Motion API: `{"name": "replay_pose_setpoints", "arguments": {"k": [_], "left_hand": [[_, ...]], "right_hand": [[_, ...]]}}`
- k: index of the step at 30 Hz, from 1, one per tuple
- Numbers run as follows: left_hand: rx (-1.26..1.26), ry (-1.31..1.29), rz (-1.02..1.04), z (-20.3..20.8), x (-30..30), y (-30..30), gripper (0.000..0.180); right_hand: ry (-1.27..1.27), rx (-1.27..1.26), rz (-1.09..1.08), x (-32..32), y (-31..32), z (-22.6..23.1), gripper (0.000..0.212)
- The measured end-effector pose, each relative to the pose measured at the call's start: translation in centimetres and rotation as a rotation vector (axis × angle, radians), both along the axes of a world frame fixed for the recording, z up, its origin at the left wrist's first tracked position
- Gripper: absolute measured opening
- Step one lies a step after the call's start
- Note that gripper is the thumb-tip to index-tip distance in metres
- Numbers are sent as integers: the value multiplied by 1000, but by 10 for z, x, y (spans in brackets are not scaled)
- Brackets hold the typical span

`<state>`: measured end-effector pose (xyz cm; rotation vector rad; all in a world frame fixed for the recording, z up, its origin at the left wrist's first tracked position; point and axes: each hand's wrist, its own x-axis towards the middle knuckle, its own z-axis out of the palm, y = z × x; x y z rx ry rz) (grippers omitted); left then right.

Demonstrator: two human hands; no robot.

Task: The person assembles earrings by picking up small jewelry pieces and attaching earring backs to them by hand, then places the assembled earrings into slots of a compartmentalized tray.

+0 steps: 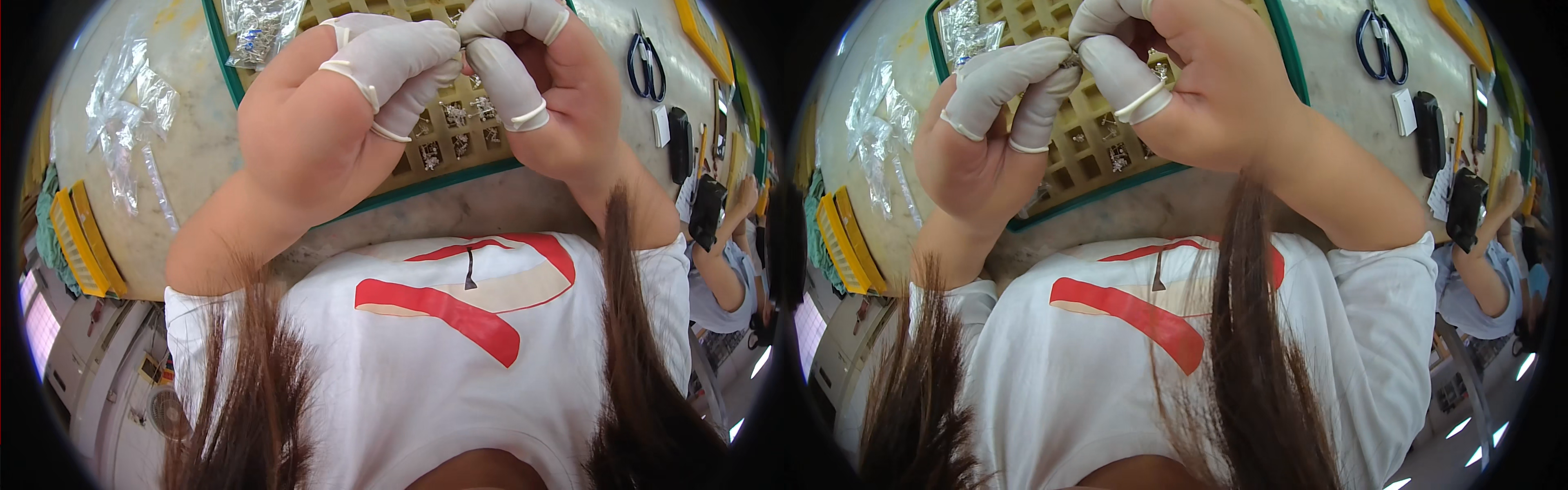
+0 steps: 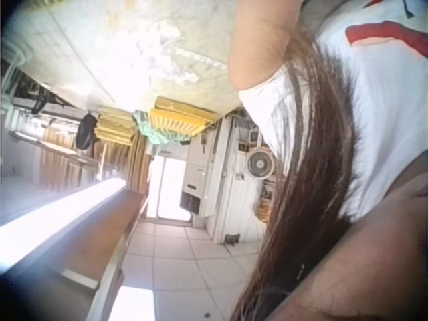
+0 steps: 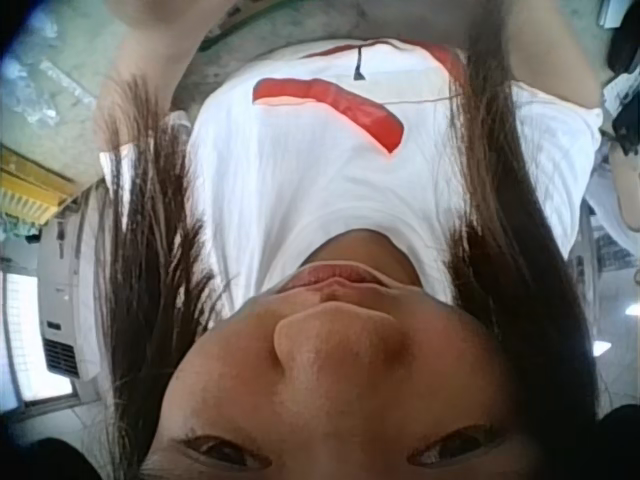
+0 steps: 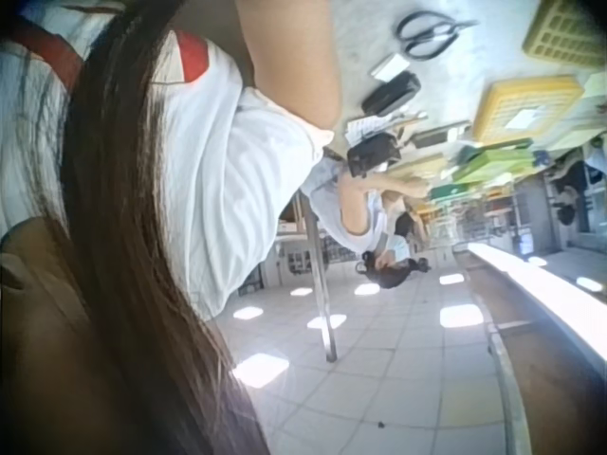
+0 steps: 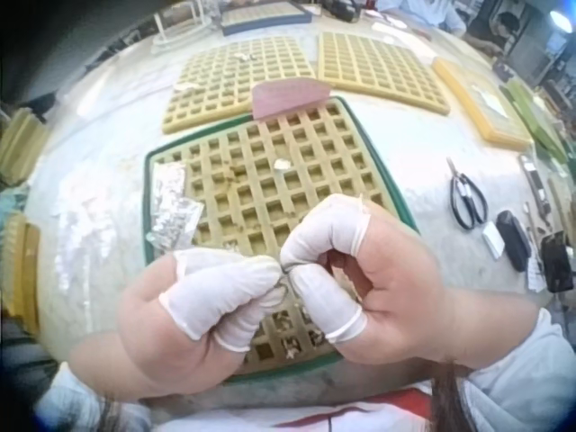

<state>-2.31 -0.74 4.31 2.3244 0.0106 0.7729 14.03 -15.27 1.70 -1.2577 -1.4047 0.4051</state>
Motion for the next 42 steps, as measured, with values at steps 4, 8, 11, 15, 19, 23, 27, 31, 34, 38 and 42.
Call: {"name": "replay_pose_setpoints", "arguments": {"k": [4, 8, 11, 15, 19, 23, 27, 31, 34, 38, 42], "left_hand": [[124, -53, 36, -5, 1, 1, 20], [159, -52, 55, -4, 3, 3, 21], [173, -48, 79, -2, 2, 2, 19], [162, -41, 81, -2, 3, 2, 19], [151, -56, 93, -3, 3, 2, 18], [159, -62, 114, -2, 3, 1, 18], [166, -70, 104, -3, 5, 2, 18], [161, -66, 102, -2, 4, 2, 19], [156, -72, 92, -1, 5, 1, 19], [146, -74, 68, -2, 5, 1, 18], [189, -47, 69, -1, 3, 2, 17]], "right_hand": [[35, -101, -30, -4, -2, 9, 11], [461, -267, -3, -17, -6, 11, 13], [539, -272, 40, -14, -7, 2, 15], [528, -204, 62, -14, -3, -4, 16], [610, -107, 110, -14, -3, -9, 18], [599, -153, 108, -14, -4, -3, 20], [644, -78, 120, -14, -3, -9, 20], [481, -152, 47, -12, -5, -3, 20], [411, -111, 12, -12, -4, -5, 19], [243, -47, -55, -9, -1, -1, 16], [-172, -108, -119, -3, -2, 16, 14]]}}
